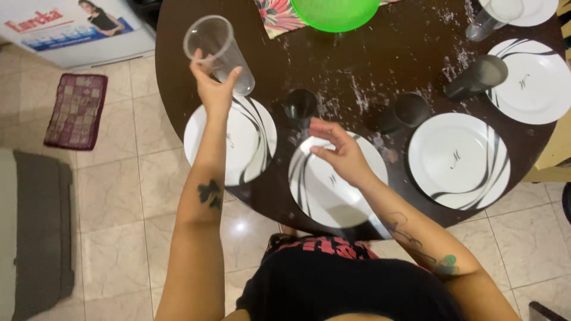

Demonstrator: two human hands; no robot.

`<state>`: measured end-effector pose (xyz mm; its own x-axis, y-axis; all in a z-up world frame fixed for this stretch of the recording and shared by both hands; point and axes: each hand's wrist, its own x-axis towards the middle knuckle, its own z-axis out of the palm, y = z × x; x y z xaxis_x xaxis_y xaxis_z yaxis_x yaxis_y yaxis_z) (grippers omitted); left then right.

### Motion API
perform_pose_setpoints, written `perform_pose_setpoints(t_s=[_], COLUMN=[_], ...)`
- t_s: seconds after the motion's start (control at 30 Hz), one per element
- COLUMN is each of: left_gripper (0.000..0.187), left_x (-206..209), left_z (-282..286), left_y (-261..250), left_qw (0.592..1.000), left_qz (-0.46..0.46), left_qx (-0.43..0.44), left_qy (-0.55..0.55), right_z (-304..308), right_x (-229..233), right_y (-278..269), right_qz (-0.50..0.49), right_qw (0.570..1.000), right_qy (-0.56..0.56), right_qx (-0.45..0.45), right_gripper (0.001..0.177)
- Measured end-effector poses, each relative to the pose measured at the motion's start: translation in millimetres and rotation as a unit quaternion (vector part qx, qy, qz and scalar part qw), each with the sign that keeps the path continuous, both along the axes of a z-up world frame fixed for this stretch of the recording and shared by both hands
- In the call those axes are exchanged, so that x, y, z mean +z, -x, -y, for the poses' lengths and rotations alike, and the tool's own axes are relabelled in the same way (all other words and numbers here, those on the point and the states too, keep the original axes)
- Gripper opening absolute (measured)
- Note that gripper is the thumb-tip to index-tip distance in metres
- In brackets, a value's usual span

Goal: Setting a dining table with plates, cups, forks, and spoons.

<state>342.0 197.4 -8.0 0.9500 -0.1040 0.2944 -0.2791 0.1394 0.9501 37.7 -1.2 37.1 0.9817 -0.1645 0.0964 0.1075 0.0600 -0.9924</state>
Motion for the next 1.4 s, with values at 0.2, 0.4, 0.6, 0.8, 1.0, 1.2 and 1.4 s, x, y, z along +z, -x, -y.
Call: perform_pose_setpoints(t_s=[0.2, 0.4, 0.6, 0.8, 1.0, 1.2, 1.4], left_gripper=[0.107, 0.104, 0.114, 0.087, 0.097, 0.115, 0.115], left_x=[-35, -51, -56, -79, 14, -15, 2], left_z=[30, 44, 35, 41, 62, 81, 84], left_y=[-59, -81, -74, -10, 107, 103, 119], left_qw=[0.982, 0.962, 0.968, 0.972, 0.862, 0.814, 0.827], left_qz=[0.029, 0.009, 0.031, 0.107, 0.371, 0.231, 0.18], left_qx=[0.044, 0.105, 0.079, 0.138, -0.146, -0.191, -0.155], left_qy=[-0.181, -0.252, -0.237, -0.158, -0.314, -0.498, -0.51], right_z=[-13, -7, -3, 14, 84, 145, 133], right_x=[-13, -7, -20, -55, -42, -68, -58], right_y=[-13, -12, -14, -13, 8, 12, 17], right_qz=[-0.05, -0.13, -0.117, -0.152, -0.007, -0.156, -0.179], right_qw=[0.999, 0.988, 0.984, 0.964, 0.739, 0.726, 0.765], right_qy=[0.002, 0.03, 0.006, 0.049, 0.536, 0.525, 0.491], right_qx=[-0.016, -0.075, -0.132, -0.212, -0.407, -0.417, -0.375], right_gripper=[0.043, 0.044, 0.042, 0.04, 0.067, 0.104, 0.105])
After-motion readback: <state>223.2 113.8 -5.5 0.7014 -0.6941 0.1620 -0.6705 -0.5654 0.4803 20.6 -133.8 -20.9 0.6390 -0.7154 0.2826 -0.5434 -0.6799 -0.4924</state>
